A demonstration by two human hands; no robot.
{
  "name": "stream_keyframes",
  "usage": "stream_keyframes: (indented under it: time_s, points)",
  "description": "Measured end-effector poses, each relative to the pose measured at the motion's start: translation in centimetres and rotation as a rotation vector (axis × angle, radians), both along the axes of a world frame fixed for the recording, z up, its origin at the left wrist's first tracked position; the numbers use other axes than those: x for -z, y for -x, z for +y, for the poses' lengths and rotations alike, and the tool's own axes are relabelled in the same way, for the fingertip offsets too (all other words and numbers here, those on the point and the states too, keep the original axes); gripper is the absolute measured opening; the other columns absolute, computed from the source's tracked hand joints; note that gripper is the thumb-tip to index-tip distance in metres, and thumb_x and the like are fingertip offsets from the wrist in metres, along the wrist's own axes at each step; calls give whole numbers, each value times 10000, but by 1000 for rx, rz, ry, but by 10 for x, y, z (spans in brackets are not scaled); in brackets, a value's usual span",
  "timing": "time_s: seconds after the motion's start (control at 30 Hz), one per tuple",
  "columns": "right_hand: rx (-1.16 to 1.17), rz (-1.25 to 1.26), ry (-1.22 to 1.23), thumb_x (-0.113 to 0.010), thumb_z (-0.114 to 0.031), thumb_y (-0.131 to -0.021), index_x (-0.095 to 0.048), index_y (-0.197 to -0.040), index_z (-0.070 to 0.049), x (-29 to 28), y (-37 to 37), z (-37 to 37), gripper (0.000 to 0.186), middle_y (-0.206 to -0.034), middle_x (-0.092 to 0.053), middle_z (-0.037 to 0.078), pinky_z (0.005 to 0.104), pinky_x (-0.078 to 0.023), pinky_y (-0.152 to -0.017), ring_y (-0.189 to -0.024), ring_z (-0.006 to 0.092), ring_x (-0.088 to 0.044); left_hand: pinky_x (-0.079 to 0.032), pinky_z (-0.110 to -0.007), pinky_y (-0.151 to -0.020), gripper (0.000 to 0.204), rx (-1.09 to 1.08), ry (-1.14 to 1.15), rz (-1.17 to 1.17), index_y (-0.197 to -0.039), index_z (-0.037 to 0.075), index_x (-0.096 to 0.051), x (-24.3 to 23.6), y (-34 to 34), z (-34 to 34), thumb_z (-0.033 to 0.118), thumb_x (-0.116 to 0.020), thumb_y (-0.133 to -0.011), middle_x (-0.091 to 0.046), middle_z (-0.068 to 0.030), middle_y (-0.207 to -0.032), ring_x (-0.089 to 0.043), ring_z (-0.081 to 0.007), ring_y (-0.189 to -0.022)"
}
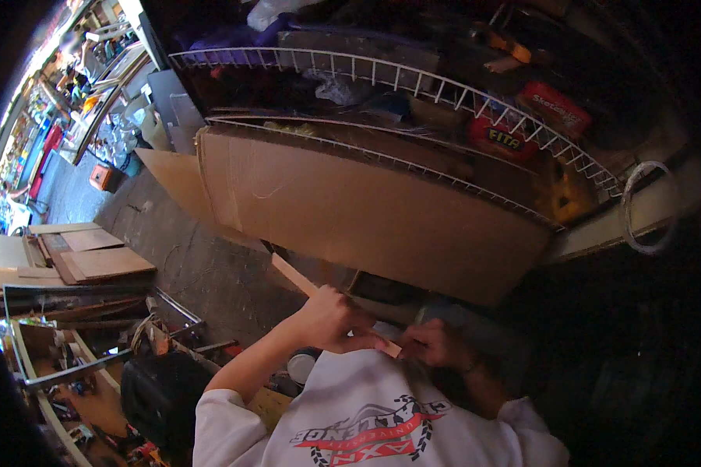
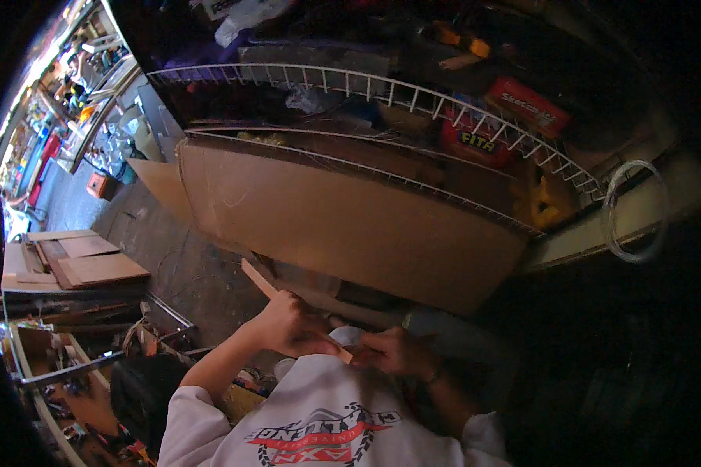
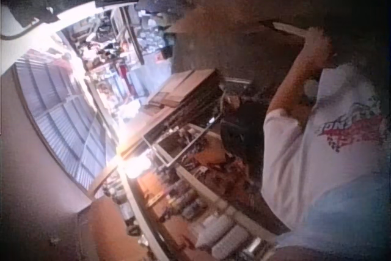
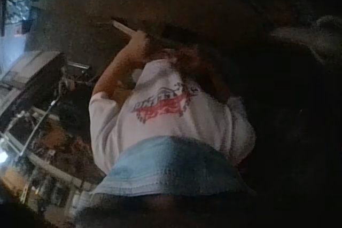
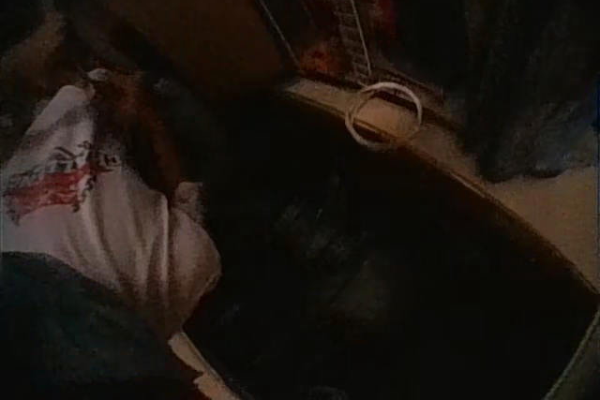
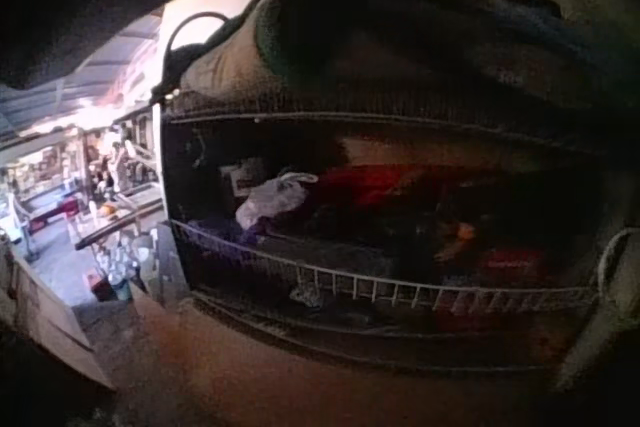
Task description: The person retrieves a wooden stick and a paint can from a shelf, then opens the can and stirs the contents. They pour a liquid from a plastic jug into a small container and mix it with the stick. Finally, they pour the mixed liquid into a spray gun cup and attach the cup to the spray gun.
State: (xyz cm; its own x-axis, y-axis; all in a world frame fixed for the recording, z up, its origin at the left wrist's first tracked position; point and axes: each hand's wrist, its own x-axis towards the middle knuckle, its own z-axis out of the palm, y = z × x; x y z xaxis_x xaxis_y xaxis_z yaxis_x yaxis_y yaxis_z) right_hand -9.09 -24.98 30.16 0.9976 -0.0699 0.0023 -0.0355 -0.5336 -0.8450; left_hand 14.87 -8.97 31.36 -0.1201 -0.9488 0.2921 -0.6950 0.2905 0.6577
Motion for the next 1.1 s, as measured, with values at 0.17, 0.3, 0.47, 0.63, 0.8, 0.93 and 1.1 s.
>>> stream_keyframes:
  time_s: [0.17, 0.3, 0.47, 0.63, 0.8, 0.93, 1.1]
  points:
    - [376, -255, 366, -774, -78, -819, -722, -934, -65, -14, 13, 1, 127, -821, -725, 114, 410, -556, -672, -738, 309, -719, -469, -447, -528, 450, -77, -9, 92, -700, 133, -737, -14, 8, -31, 540, -738, -892, -631, -80, -622, -627, -348, -585]
    - [595, -423, 493, -810, -90, -829, -700, -973, -57, -24, 15, 0, 184, -847, -716, 114, 419, -552, -648, -750, 302, -706, -498, -438, -563, 426, -153, -89, 145, -797, 125, -794, -31, 23, -39, 537, -743, -888, -632, -96, -635, -640, -358, -622]
    - [725, -647, 674, -679, -142, -976, -643, -947, -26, -35, 9, -2, 125, -772, -641, 102, 401, -512, -609, -691, 275, -642, -420, -378, -524, 447, -219, -173, 575, -734, 88, -678, -30, 32, -49, 474, -719, -957, -582, -56, -588, -555, -237, -527]
    - [1238, -973, -137, -460, -280, -1121, -458, -991, -64, -50, 29, -56, 252, -796, -485, 32, 314, -402, -583, -660, 149, -456, -383, -279, -561, 458, -784, -280, 1008, -846, 23, -675, -31, -41, -48, 448, -650, -1015, -557, 42, -695, -495, -64, -643]
    - [972, -826, -298, -490, -266, -1108, -532, -1214, -2, -57, 36, -77, 287, -1029, -586, 97, 380, -497, -857, -922, 194, -578, -436, -304, -647, 255, -594, 109, 717, -1085, 21, -595, -48, -46, -32, 264, -613, -1011, -566, -16, -836, -545, -133, -764]
    - [1252, -899, -97, -537, -285, -1088, -538, -1344, 19, -83, 30, -86, 397, -1203, -630, 159, 404, -473, -992, -1111, 242, -604, -556, -398, -798, 341, -351, 141, -221, -1237, 55, -569, -76, -23, -68, 73, -609, -899, -646, -135, -1136, -660, -338, -1054]
    - [1286, -1102, -70, -593, -333, -1068, -458, -1489, 5, -112, 35, -85, 557, -1324, -568, 164, 421, -444, -1073, -1222, 243, -552, -597, -407, -838, 389, -260, 461, -529, -1217, 143, -650, -79, -6, -180, 92, -626, -832, -647, -105, -1174, -658, -296, -1106]
